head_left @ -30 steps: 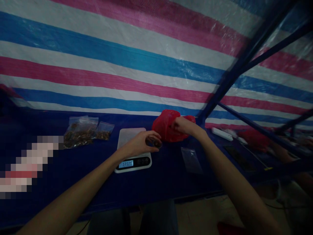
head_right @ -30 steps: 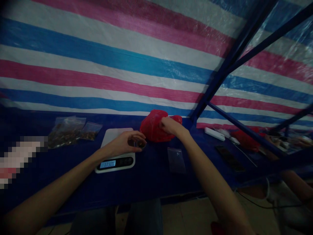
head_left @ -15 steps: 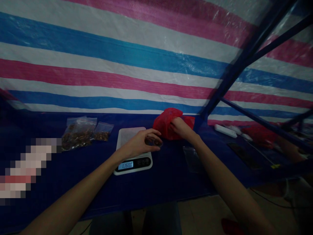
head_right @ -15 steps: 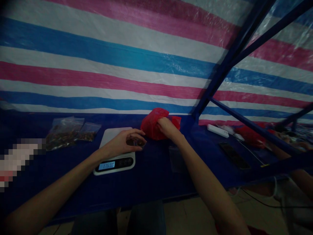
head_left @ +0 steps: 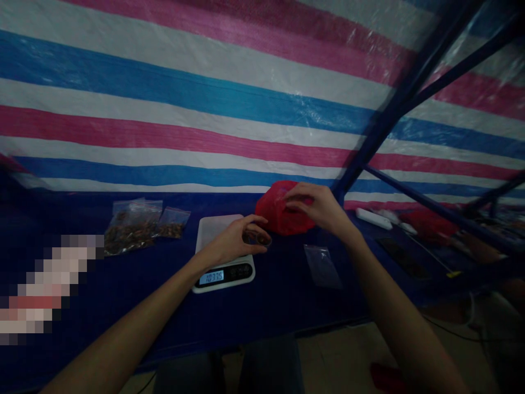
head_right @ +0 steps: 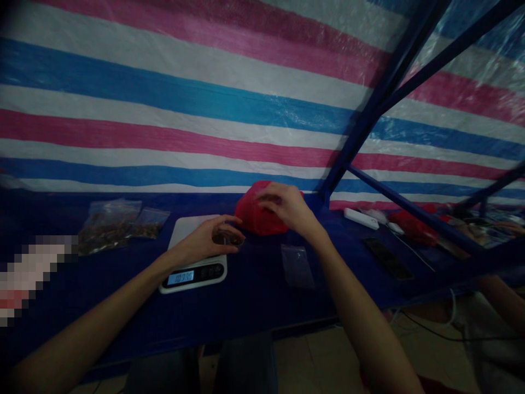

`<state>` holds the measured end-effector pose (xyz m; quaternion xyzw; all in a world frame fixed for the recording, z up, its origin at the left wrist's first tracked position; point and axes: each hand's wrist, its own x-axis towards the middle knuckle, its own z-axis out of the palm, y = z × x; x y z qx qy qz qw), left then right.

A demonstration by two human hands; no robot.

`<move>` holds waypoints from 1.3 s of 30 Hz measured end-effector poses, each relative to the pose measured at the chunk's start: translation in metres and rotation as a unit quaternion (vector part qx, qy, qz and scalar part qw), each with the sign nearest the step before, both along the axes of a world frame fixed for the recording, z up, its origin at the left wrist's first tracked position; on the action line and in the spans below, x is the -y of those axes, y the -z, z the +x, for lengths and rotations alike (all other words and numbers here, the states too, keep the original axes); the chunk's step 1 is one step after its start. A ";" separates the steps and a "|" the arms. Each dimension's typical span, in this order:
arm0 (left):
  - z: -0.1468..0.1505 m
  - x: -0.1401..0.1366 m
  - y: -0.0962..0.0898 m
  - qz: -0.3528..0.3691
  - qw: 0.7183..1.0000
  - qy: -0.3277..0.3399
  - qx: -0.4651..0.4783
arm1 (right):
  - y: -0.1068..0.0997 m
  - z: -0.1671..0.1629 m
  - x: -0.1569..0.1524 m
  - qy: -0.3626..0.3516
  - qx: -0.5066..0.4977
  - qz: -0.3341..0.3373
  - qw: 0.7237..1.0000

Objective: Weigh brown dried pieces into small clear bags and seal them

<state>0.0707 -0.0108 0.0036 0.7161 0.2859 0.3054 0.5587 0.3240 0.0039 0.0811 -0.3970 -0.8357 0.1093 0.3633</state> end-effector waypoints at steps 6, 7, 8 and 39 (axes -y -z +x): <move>-0.001 -0.002 0.002 0.007 1.000 -0.004 0.014 | 0.036 -0.049 0.025 -0.145 -0.049 -0.113 0.982; -0.001 -0.002 0.002 0.011 1.000 -0.009 0.011 | 0.042 -0.052 0.025 -0.148 -0.065 -0.120 0.980; -0.001 -0.003 0.002 0.012 1.000 -0.013 0.011 | 0.047 -0.053 0.025 -0.150 -0.080 -0.124 0.978; -0.003 -0.001 0.003 0.048 0.998 -0.004 -0.027 | 0.061 0.023 -0.054 0.059 0.272 -0.132 0.951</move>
